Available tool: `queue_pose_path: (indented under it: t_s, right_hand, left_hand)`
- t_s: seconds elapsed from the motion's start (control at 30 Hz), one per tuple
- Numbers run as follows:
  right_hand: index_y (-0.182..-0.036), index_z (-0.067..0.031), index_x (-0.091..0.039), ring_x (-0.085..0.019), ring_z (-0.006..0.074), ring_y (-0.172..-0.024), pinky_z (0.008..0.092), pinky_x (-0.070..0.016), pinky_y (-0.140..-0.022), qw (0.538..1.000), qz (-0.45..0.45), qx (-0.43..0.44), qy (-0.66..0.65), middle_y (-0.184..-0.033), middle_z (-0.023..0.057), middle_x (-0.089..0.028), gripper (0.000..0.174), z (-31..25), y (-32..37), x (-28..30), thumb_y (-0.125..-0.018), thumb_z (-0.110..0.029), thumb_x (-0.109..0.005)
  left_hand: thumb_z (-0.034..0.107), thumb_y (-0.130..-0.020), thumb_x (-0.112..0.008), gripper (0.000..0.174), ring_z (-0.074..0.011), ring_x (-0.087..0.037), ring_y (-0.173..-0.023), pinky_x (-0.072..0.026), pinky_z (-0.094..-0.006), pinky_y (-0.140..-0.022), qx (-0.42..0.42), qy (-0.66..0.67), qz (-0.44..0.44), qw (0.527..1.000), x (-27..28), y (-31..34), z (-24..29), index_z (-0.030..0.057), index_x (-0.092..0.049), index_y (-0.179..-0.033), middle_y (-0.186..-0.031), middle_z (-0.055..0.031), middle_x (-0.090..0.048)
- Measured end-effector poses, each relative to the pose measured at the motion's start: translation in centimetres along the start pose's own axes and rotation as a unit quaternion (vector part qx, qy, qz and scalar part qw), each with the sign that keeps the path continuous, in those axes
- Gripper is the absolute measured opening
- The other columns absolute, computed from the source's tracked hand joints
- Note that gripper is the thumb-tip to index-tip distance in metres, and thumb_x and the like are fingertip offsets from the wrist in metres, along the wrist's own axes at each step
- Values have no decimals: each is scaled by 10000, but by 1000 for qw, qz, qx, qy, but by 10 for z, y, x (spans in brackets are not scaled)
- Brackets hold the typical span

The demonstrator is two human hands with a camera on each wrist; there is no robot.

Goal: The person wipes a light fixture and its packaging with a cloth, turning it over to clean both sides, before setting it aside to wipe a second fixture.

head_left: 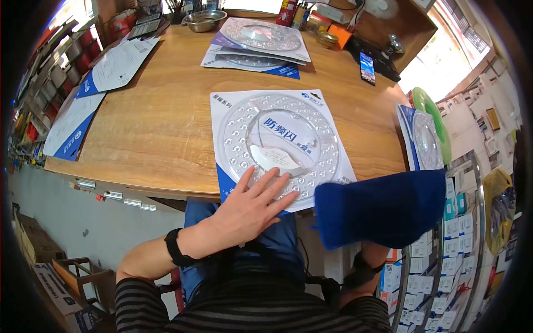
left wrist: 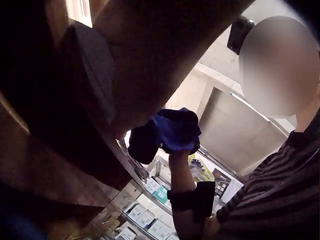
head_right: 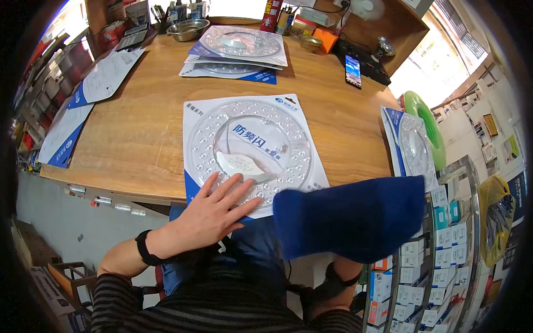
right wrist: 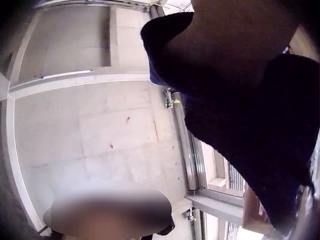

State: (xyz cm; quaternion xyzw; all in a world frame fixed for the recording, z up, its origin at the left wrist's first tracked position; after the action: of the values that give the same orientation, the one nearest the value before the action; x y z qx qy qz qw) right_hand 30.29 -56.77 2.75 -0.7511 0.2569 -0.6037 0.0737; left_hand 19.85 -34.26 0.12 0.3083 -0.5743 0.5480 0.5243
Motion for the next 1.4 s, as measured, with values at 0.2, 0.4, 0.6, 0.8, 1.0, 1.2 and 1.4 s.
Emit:
queue_pose_path:
  t_s: [0.2, 0.4, 0.6, 0.8, 1.0, 1.2, 1.4]
  right_hand:
    - [-1176, -14, -583, -513, 323, -1198, 430, -366, -1056, 991, -36, 34, 121, -1251, 165, -558, 380, 78, -21, 64, -824, -153, -623]
    - [-1172, -21, -586, -509, 338, -1204, 434, -361, -1063, 963, -72, 90, 245, -1260, 170, -550, 391, 54, -90, 36, -809, -160, -634]
    - [-859, -11, -599, -588, 418, -838, 488, -465, -754, 967, -191, -116, 122, -853, 213, -623, 186, 102, -91, -43, -849, -187, -542]
    - [-896, 9, -531, -567, 437, -851, 504, -452, -726, 976, -200, -29, 82, -859, 255, -598, 201, 119, -154, -58, -888, -180, -463]
    - [-894, 5, -539, -574, 420, -833, 497, -449, -721, 968, -221, 75, 90, -837, 234, -603, 193, 95, -226, -103, -873, -180, -488]
    - [-706, -43, -627, -569, 375, -718, 450, -423, -664, 940, -222, 252, -54, -719, 175, -603, 321, 10, -274, -147, -856, -323, -575]
    - [-733, -70, -633, -517, 304, -833, 414, -393, -762, 933, -209, 290, 36, -764, 117, -564, 286, 40, -280, -141, -878, -295, -534]
  left_hand:
    - [353, -813, -683, 633, -312, -362, -1349, -253, -554, -1089, -35, 10, -40, 999, 22, 22, -26, 198, -459, -1385, -1464, -119, -383]
    - [487, -790, -669, 679, -369, -349, -1343, -255, -598, -1067, 36, 32, 43, 998, 26, -1, -24, 194, -476, -1371, -1467, -149, -363]
    - [522, -800, -645, 678, -364, -340, -1351, -240, -611, -1069, 44, 52, 32, 997, 9, 1, -39, 213, -472, -1379, -1475, -147, -354]
    - [550, -788, -647, 701, -352, -339, -1355, -244, -609, -1065, 38, 85, 40, 995, 9, 2, -43, 214, -474, -1380, -1478, -146, -353]
    - [608, -748, -651, 809, -379, -314, -1361, -234, -634, -1052, 21, 109, 23, 994, 8, 3, -45, 181, -438, -1402, -1495, -176, -310]
    - [602, -754, -647, 797, -377, -288, -1370, -231, -654, -1034, 18, 115, 31, 993, 5, 3, -44, 148, -451, -1379, -1482, -197, -305]
    - [588, -749, -660, 803, -377, -288, -1369, -224, -641, -1048, 29, 124, 27, 991, 5, 2, -43, 154, -447, -1389, -1485, -190, -305]
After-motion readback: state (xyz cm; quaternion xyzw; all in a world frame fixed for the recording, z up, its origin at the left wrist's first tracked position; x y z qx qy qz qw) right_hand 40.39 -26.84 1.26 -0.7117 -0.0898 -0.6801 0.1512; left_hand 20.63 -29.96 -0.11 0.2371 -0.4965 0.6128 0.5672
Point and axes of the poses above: each hand's wrist, its own y-axis away from the middle knuckle, its own x-axis out of the back of the hand, z = x × y, the point moved 4 cm from there along -y, towards the middle knuckle
